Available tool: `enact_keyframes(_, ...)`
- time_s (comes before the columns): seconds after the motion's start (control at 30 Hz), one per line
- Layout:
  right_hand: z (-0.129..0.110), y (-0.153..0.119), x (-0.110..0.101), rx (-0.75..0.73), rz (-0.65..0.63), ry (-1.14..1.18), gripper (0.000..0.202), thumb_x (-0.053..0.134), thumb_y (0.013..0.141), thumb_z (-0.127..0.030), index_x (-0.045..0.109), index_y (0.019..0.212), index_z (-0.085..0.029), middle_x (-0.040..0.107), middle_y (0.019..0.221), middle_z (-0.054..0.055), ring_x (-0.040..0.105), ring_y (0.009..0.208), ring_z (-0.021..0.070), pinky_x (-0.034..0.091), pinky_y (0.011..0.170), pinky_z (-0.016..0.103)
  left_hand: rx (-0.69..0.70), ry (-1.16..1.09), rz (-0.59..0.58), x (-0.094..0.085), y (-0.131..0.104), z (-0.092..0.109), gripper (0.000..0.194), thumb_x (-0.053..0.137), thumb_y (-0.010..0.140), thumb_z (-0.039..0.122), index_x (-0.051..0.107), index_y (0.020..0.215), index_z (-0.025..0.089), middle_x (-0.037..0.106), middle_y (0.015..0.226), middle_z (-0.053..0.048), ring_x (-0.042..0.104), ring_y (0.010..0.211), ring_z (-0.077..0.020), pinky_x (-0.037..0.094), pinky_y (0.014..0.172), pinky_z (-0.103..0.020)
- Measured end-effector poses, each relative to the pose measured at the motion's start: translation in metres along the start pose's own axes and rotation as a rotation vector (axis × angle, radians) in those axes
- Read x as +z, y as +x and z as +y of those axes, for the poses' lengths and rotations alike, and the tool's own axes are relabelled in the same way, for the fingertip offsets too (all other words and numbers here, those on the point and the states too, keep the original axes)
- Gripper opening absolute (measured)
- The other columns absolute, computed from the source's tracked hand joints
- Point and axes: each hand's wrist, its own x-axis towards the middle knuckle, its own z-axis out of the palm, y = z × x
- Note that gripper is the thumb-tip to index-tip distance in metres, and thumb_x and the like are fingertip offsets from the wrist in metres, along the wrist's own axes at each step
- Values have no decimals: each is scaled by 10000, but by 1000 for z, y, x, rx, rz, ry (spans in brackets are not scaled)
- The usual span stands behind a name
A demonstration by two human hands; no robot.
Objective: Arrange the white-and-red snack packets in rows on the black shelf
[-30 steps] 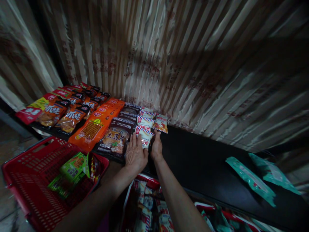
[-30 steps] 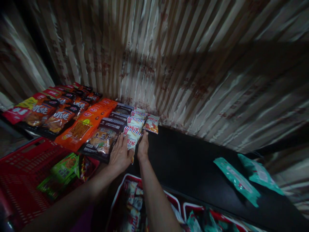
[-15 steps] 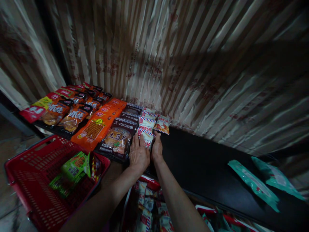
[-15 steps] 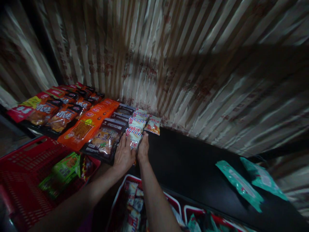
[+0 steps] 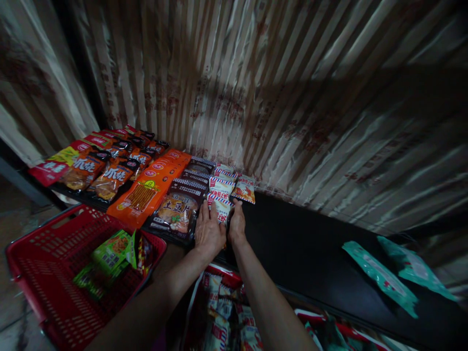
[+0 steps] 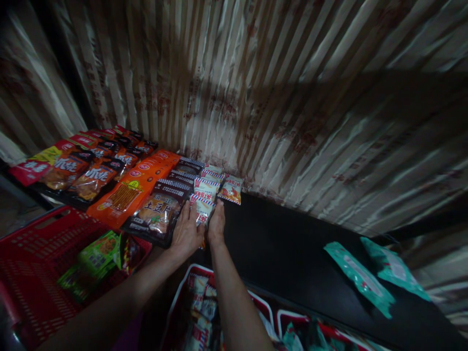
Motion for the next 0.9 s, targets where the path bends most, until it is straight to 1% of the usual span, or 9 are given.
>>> enact_keyframes(0.1, 3, 1, -3, 40, 22, 14, 638, 369, 787, -615, 530, 1230, -185, 597, 1222, 57, 550, 1106, 195, 427, 916, 314, 17, 11, 32, 2, -1, 0, 653, 474, 769, 207, 305, 1379, 46, 290, 1453, -225, 276, 1347, -314, 317, 1066, -443)
enact_keyframes(0.2, 3, 0, -7, 30, 11, 63, 657, 377, 786, -618, 497, 1259, -178, 584, 1236, 68, 556, 1099, 194, 433, 918, 328, 58, 22, 63, 2, -2, 0, 638, 454, 781, 203, 301, 1375, 30, 289, 1452, -230, 263, 1353, -310, 307, 1071, -448)
enact_keyframes(0.3, -1, -6, -14, 18, 26, 77, 654, 389, 787, -614, 491, 1260, -174, 567, 1254, 86, 545, 1123, 195, 411, 954, 344, 85, 36, 78, 1, -4, 1, 619, 440, 792, 193, 304, 1370, 19, 283, 1452, -235, 263, 1353, -309, 298, 1077, -450)
enact_keyframes(0.4, -6, -17, -24, -11, 43, 79, 632, 389, 793, -609, 520, 1231, -173, 543, 1286, 102, 504, 1185, 196, 394, 975, 349, 103, 54, 90, 1, -6, 0, 593, 440, 798, 192, 332, 1355, 20, 284, 1449, -242, 254, 1355, -318, 292, 1077, -461)
enact_keyframes(0.5, -10, -28, -37, -19, 45, 84, 623, 397, 788, -623, 554, 1194, -177, 554, 1276, 111, 504, 1188, 205, 399, 967, 365, 123, 59, 118, 3, -8, -1, 566, 435, 815, 216, 351, 1348, 47, 299, 1447, -230, 249, 1357, -318, 293, 1069, -485)
enact_keyframes(0.67, -11, -44, -56, 36, 30, 104, 634, 438, 755, -657, 615, 1117, -167, 595, 1226, 132, 532, 1160, 232, 411, 954, 388, 148, 55, 162, 2, -14, 2, 530, 433, 822, 229, 382, 1326, 70, 302, 1452, -210, 218, 1369, -318, 290, 1066, -503)
enact_keyframes(0.8, -11, -61, -67, 72, 48, 164, 615, 470, 741, -651, 640, 1075, -163, 597, 1226, 130, 545, 1147, 244, 419, 951, 396, 222, 13, 172, -5, -30, 11, 481, 412, 830, 206, 421, 1293, 75, 281, 1468, -187, 167, 1387, -295, 266, 1092, -488)
enact_keyframes(0.9, -11, -78, -74, 74, 68, 207, 585, 498, 733, -636, 653, 1040, -163, 628, 1179, 116, 585, 1081, 241, 431, 941, 397, 314, -58, 147, -9, -53, 19, 452, 372, 845, 178, 440, 1282, 87, 295, 1469, -156, 157, 1395, -252, 262, 1111, -463)
